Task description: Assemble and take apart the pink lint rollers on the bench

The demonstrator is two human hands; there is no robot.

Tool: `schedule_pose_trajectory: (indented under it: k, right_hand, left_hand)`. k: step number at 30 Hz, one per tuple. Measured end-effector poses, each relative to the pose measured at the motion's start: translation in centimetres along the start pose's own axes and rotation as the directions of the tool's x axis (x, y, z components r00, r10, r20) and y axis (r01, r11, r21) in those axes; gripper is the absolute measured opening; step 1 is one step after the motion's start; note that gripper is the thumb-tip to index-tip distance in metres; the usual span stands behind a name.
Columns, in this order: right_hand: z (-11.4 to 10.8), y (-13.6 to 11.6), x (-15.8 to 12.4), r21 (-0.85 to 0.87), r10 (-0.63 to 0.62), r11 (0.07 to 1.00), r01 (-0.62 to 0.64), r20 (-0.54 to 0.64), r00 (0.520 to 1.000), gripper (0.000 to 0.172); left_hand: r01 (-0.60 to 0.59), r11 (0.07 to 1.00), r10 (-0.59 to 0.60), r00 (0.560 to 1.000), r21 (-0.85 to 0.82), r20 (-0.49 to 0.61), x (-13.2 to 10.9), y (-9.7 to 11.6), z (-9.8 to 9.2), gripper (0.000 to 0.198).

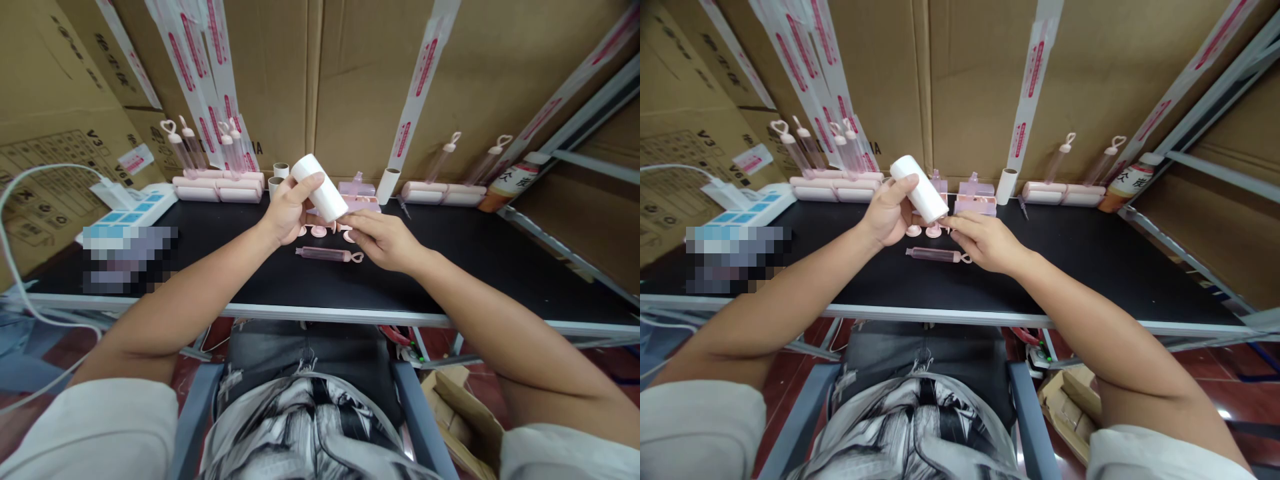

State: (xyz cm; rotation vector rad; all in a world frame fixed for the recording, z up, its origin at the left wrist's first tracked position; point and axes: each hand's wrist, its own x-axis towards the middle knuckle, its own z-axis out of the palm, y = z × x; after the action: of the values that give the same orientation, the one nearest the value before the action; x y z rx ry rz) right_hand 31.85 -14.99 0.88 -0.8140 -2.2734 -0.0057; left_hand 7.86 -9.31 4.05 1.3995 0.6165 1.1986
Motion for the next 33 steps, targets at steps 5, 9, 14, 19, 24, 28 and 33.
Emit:
schedule_pose_trajectory:
  k: [5, 9, 14, 19, 24, 28, 33]
  right_hand:
    - [-0.5, 1.1, 0.1, -0.067, 0.138, 0.989, -0.134, 0.065, 0.988, 0.045]
    - [-0.8, 1.9, 0.5, -0.189, 0.339, 0.935, -0.302, 0.215, 0.916, 0.041]
    - [-0.6, 2.0, 0.7, -0.322, 0.425, 0.892, -0.317, 0.357, 0.832, 0.033]
    - [-0.4, 1.7, 0.6, -0.353, 0.443, 0.872, -0.338, 0.280, 0.852, 0.028]
    - [0.3, 2.0, 0.5, -0.386, 0.498, 0.845, -0.370, 0.315, 0.808, 0.018]
    - [0.7, 2.1, 0.5, -0.412, 0.527, 0.822, -0.393, 0.291, 0.799, 0.016]
    - [0.5, 1.5, 0.8, -0.421, 0.531, 0.819, -0.390, 0.299, 0.793, 0.013]
  left_hand:
    - [-0.004, 0.998, 0.001, 0.999, -0.061, -0.050, 0.1, 0.3, 0.0, 0.070]
    - [-0.049, 0.998, 0.050, 0.998, 0.032, -0.028, 0.3, 0.2, -0.3, 0.066]
    - [-0.038, 0.992, 0.041, 0.999, 0.122, -0.029, -0.1, 0.1, 0.0, 0.062]
    - [-0.086, 0.986, 0.082, 0.996, 0.143, 0.039, -0.4, 0.1, 0.6, 0.063]
    - [-0.225, 0.937, 0.189, 0.970, 0.267, 0.153, -0.4, -0.4, 0.5, 0.071]
    - [-0.345, 0.874, 0.255, 0.925, 0.342, 0.282, -0.4, -0.7, 0.4, 0.076]
    - [-0.402, 0.824, 0.266, 0.897, 0.399, 0.354, -0.9, -0.8, 0.5, 0.069]
